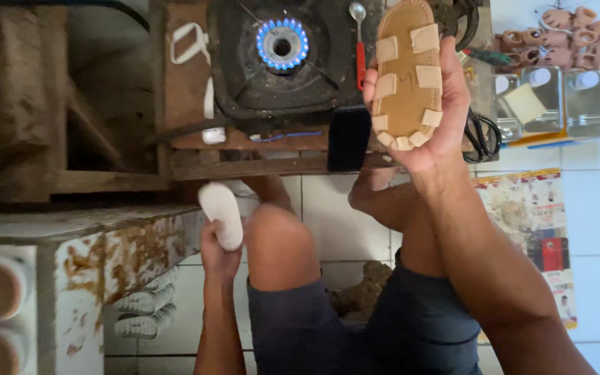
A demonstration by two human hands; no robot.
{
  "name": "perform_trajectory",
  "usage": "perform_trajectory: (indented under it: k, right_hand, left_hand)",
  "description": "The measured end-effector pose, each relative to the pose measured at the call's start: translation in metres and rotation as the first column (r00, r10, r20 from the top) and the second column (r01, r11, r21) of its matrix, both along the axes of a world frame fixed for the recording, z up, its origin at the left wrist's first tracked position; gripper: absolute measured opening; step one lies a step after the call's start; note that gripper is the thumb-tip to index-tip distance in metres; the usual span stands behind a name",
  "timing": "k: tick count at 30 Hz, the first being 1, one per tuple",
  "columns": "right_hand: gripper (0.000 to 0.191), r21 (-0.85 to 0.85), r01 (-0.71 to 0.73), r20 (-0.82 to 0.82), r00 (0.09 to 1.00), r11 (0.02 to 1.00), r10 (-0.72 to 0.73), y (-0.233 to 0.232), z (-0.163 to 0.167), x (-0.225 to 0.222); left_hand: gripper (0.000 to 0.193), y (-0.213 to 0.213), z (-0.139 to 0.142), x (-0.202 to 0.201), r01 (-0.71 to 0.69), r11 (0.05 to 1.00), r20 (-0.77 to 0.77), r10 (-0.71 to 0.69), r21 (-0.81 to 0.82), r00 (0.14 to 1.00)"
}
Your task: The person assembles slipper sandals by heating the sole and upper separately over a gas flame, then pressing them together. They use a curved metal tool to trim excess material from the joined edges and repeat the process for multiple units.
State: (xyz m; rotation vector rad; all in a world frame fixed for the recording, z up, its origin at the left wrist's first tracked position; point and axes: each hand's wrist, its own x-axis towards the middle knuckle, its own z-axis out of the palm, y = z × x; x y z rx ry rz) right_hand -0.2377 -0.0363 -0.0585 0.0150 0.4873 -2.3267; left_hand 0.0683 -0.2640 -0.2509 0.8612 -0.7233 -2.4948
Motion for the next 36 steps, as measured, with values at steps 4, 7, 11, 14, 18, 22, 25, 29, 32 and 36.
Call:
perform_trajectory:
  k: [4, 7, 11, 14, 18, 22, 25, 29, 32, 36]
  right_hand:
    - [0.056, -0.006, 0.029, -0.018, 0.999, 1.000, -0.029, 0.000, -0.002, 0.002]
    - [0.054, 0.049, 0.080, -0.061, 0.995, 0.996, -0.077, -0.002, -0.006, 0.001]
    - [0.053, 0.114, 0.135, -0.031, 0.991, 0.984, -0.132, 0.001, -0.009, -0.005]
    - [0.053, 0.110, 0.164, -0.030, 0.986, 0.980, -0.162, 0.008, -0.010, -0.012]
    - [0.050, 0.111, 0.181, -0.034, 0.983, 0.977, -0.179, 0.018, -0.009, -0.016]
    - [0.054, 0.114, 0.152, -0.055, 0.988, 0.982, -0.146, 0.019, -0.007, -0.012]
    - [0.053, 0.129, 0.141, -0.098, 0.987, 0.981, -0.129, 0.015, -0.003, -0.008]
    - [0.051, 0.157, 0.137, -0.124, 0.985, 0.978, -0.118, 0.014, 0.001, -0.004]
    - [0.051, 0.164, 0.139, -0.124, 0.985, 0.977, -0.119, 0.015, 0.000, -0.003]
    - [0.049, 0.151, 0.138, -0.059, 0.990, 0.979, -0.130, 0.015, -0.004, -0.005]
  left_hand:
    - [0.055, -0.025, 0.069, -0.070, 0.014, 0.940, -0.219, -0.094, -0.341, 0.971]
    - [0.062, -0.040, 0.112, -0.150, 0.155, 0.240, 0.180, 0.084, -0.958, 0.980]
    - [0.054, -0.037, 0.152, -0.255, -0.041, -0.110, -0.064, 0.213, -0.993, 0.975]
    - [0.058, -0.024, 0.171, -0.280, 0.047, -0.045, 0.034, 0.254, -0.998, 0.967]
    - [0.074, -0.015, 0.191, -0.286, 0.001, -0.012, -0.002, 0.205, -1.000, 0.979]
    - [0.066, -0.006, 0.217, -0.280, -0.198, 0.571, -0.081, 0.225, -0.797, 0.971]
    - [0.047, 0.008, 0.223, -0.270, -0.277, 0.855, -0.075, 0.273, -0.439, 0.959]
    - [0.036, 0.016, 0.207, -0.260, -0.125, 0.948, -0.104, 0.098, -0.293, 0.990]
    - [0.050, 0.009, 0.194, -0.264, -0.074, 0.947, -0.063, 0.057, -0.313, 0.996]
    - [0.070, 0.001, 0.190, -0.266, 0.116, -0.096, 0.082, 0.298, -0.989, 0.951]
